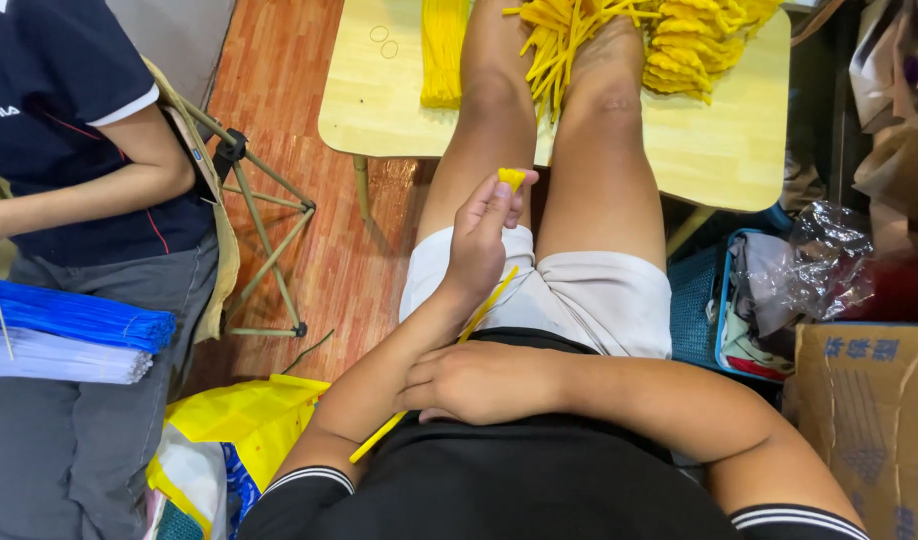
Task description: The person sits with legs on a table and repeatedly picks up yellow plastic cable ties. They fold each tie in half, pull the end through the loop to form a knot, and tighten it by hand. The finished ties are placed in a pile on the table.
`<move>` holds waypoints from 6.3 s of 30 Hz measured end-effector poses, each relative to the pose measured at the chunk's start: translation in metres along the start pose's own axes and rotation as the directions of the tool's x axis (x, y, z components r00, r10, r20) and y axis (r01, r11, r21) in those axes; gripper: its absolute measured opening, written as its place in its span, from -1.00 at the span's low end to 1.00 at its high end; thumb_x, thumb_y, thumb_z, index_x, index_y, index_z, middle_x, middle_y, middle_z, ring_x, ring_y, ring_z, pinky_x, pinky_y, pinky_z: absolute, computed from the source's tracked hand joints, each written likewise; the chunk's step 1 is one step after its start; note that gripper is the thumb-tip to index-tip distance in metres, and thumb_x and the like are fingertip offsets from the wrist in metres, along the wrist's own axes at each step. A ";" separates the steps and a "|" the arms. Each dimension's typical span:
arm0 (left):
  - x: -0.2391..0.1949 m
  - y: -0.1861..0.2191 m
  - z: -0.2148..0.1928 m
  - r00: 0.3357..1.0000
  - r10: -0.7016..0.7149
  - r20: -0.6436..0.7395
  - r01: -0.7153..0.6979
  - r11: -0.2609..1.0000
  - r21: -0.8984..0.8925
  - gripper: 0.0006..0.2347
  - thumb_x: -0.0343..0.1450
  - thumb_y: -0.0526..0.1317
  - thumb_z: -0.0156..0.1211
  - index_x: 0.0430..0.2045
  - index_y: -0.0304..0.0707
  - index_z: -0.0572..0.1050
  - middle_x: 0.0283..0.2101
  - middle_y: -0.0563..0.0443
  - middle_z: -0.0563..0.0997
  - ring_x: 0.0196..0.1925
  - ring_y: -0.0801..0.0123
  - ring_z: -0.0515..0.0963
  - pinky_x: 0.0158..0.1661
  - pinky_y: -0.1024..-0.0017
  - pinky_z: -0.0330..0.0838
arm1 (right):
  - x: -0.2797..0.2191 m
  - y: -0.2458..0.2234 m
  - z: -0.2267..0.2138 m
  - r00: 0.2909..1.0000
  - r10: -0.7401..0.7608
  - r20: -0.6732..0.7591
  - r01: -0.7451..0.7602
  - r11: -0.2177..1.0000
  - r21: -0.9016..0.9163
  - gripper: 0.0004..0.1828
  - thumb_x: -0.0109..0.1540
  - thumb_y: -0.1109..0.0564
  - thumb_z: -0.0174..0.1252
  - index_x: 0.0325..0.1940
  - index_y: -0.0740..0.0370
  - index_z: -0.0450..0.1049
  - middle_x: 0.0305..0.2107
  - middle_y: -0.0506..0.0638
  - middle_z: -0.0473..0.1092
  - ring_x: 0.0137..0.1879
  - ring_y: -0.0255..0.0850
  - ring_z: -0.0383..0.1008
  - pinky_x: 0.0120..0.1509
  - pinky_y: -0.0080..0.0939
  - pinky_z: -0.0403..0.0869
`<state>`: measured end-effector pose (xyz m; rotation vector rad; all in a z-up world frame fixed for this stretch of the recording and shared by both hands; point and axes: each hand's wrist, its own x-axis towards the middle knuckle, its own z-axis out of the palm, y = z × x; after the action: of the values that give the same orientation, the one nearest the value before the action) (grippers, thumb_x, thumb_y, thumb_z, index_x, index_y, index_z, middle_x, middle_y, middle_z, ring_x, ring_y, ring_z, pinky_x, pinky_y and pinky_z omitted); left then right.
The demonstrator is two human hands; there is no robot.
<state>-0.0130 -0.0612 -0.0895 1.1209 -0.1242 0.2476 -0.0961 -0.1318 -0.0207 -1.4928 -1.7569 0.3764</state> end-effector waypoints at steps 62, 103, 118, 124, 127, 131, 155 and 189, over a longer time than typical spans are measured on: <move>0.003 0.063 0.026 0.923 0.265 0.279 -0.329 0.919 0.217 -0.70 0.64 -0.20 -0.10 0.21 -0.25 0.49 -0.11 -0.08 0.55 -0.08 0.38 0.58 0.07 0.31 0.53 | -0.062 0.018 -0.082 0.334 0.143 -0.932 -0.468 0.883 -0.032 -0.76 0.48 0.16 0.03 0.01 0.48 0.36 -0.38 0.14 0.41 -0.30 -0.20 0.39 -0.09 -0.13 0.46; 0.019 0.046 -0.010 0.949 0.012 0.314 -0.171 0.859 0.483 -0.78 0.55 -0.16 0.04 -0.29 -0.25 0.64 -0.17 0.01 0.68 -0.03 0.35 0.64 0.09 0.41 0.46 | -0.119 0.024 -0.126 0.163 0.308 -0.937 -0.326 0.913 0.243 -0.88 0.37 0.11 0.26 -0.14 0.22 0.58 -0.24 0.02 0.43 -0.16 -0.22 0.45 0.00 -0.27 0.51; 0.014 0.029 -0.011 0.851 -0.047 0.523 -0.285 0.795 0.536 -0.77 0.56 -0.11 0.01 -0.26 -0.20 0.59 -0.38 0.05 0.52 -0.28 0.36 0.54 -0.21 0.43 0.38 | -0.052 0.067 -0.116 0.295 0.452 -0.842 -0.180 0.892 0.415 -0.84 0.39 0.15 0.16 -0.28 0.18 0.45 -0.24 -0.02 0.36 -0.15 -0.29 0.42 -0.05 -0.27 0.51; 0.020 0.023 0.000 0.977 0.134 0.168 -0.200 0.849 0.489 -0.77 0.58 -0.12 -0.02 -0.06 -0.21 0.54 -0.15 0.06 0.65 -0.06 0.40 0.63 0.01 0.47 0.44 | -0.012 0.058 -0.152 0.196 0.593 -0.781 0.411 0.673 0.615 -0.81 0.36 -0.03 0.22 -0.23 0.05 0.43 -0.34 -0.05 0.36 -0.24 -0.20 0.43 -0.07 -0.13 0.53; 0.031 0.042 0.008 0.963 0.251 0.097 -0.265 0.824 0.501 -0.81 0.58 -0.17 -0.01 -0.06 -0.16 0.54 -0.11 0.11 0.67 -0.03 0.38 0.67 0.02 0.44 0.48 | -0.010 0.055 -0.174 0.155 0.644 -0.750 0.468 0.620 0.629 -0.80 0.35 -0.05 0.21 -0.23 0.08 0.47 -0.43 -0.09 0.34 -0.33 -0.30 0.37 -0.07 -0.21 0.47; 0.043 0.049 0.017 0.954 0.209 0.214 -0.299 0.717 0.630 -0.84 0.54 -0.14 -0.02 -0.12 0.00 0.52 -0.31 0.29 0.68 -0.26 0.38 0.72 -0.04 0.41 0.46 | -0.024 0.064 -0.197 0.042 0.703 -0.710 0.649 0.521 0.554 -0.76 0.21 -0.04 0.38 -0.26 0.10 0.49 -0.39 -0.16 0.41 -0.43 -0.48 0.27 -0.21 -0.47 0.35; 0.000 0.049 0.031 0.936 -0.162 0.312 -0.066 0.790 0.609 -0.77 0.55 -0.02 -0.13 -0.28 -0.14 0.40 -0.47 0.06 0.50 -0.40 0.22 0.51 -0.28 0.32 0.35 | -0.118 0.090 -0.191 -0.057 0.732 -0.679 0.678 0.528 0.512 -0.81 0.36 0.06 0.26 -0.19 0.16 0.41 -0.36 -0.09 0.23 -0.51 -0.51 -0.03 -0.54 -0.62 -0.08; 0.048 0.026 -0.033 0.646 0.276 0.712 -0.632 -0.329 0.701 -0.97 0.42 -0.19 0.01 -0.39 0.00 0.42 -0.52 0.23 0.34 -0.50 0.39 0.51 -0.57 0.45 0.36 | -0.069 0.066 -0.111 0.806 0.202 -0.556 -0.552 -0.082 -0.830 -0.92 0.19 0.06 0.04 -0.41 -0.05 0.31 -0.53 -0.13 0.21 -0.44 -0.13 0.38 -0.36 -0.15 0.29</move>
<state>0.0261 -0.0146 -0.0706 2.7061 -0.8202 1.1547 0.0296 -0.2072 -0.0179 -2.9114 -1.1468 -1.1210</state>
